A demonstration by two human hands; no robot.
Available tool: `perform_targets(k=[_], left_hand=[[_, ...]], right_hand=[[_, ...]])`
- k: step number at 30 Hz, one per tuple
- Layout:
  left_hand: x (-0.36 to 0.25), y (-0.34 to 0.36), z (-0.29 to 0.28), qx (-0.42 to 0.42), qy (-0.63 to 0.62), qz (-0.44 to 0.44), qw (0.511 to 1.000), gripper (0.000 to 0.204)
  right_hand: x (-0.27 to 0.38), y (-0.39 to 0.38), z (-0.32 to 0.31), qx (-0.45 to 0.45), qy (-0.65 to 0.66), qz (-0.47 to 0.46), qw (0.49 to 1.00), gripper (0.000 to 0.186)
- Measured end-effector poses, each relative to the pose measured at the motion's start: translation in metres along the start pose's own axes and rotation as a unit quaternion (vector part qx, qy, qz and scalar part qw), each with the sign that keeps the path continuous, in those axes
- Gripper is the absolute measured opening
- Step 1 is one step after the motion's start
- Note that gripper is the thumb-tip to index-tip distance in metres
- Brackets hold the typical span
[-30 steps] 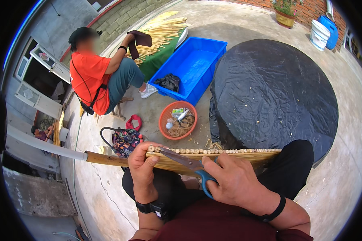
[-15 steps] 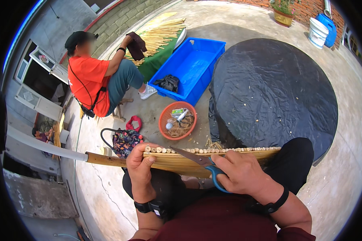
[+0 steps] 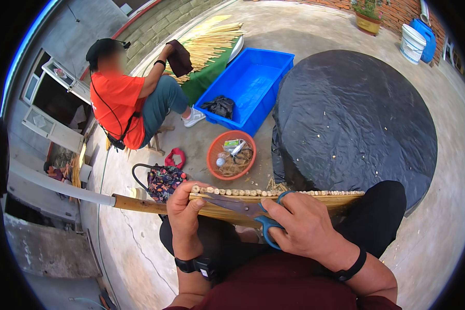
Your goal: The person trims the edges of a woven bamboo mat using scissors. The person holds the mat and cuts along the perimeter to remove excess material and uneven ends of the bamboo sticks.
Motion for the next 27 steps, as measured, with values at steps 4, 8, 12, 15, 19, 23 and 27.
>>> perform_targets(k=[4,8,12,15,19,23,27], left_hand=[[-0.003,0.001,0.002,0.007,0.001,0.007,1.0,0.023],[-0.004,0.002,0.001,0.01,0.003,0.005,1.0,0.024],[-0.005,0.002,0.002,0.008,0.006,0.006,1.0,0.024],[-0.005,0.002,0.003,0.012,0.021,0.005,1.0,0.024],[-0.008,0.003,0.004,0.006,0.017,-0.005,1.0,0.023],[-0.006,0.004,0.004,-0.01,0.044,-0.019,0.999,0.024],[-0.002,0.006,0.004,-0.013,0.008,-0.006,1.0,0.024]], right_hand=[[0.001,0.002,0.0,0.006,0.002,0.003,1.0,0.043],[-0.002,-0.001,0.002,0.002,0.014,0.011,1.0,0.044],[-0.001,0.0,0.0,0.025,0.002,0.017,1.0,0.045],[-0.001,0.003,-0.003,0.026,-0.043,0.0,0.999,0.046],[-0.002,0.002,0.002,0.041,-0.067,-0.011,0.997,0.048],[0.002,0.001,0.008,0.046,-0.086,0.003,0.995,0.047],[-0.004,0.003,0.011,0.033,-0.081,-0.019,0.996,0.047]])
Point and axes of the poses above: each hand's wrist, its own y-axis towards the middle knuckle, its own z-axis out of the palm, x = y × z, the point moved 1 cm from there along y, towards the middle knuckle, and after that the axes turned 15 degrees about x, right-handed, at the moved point
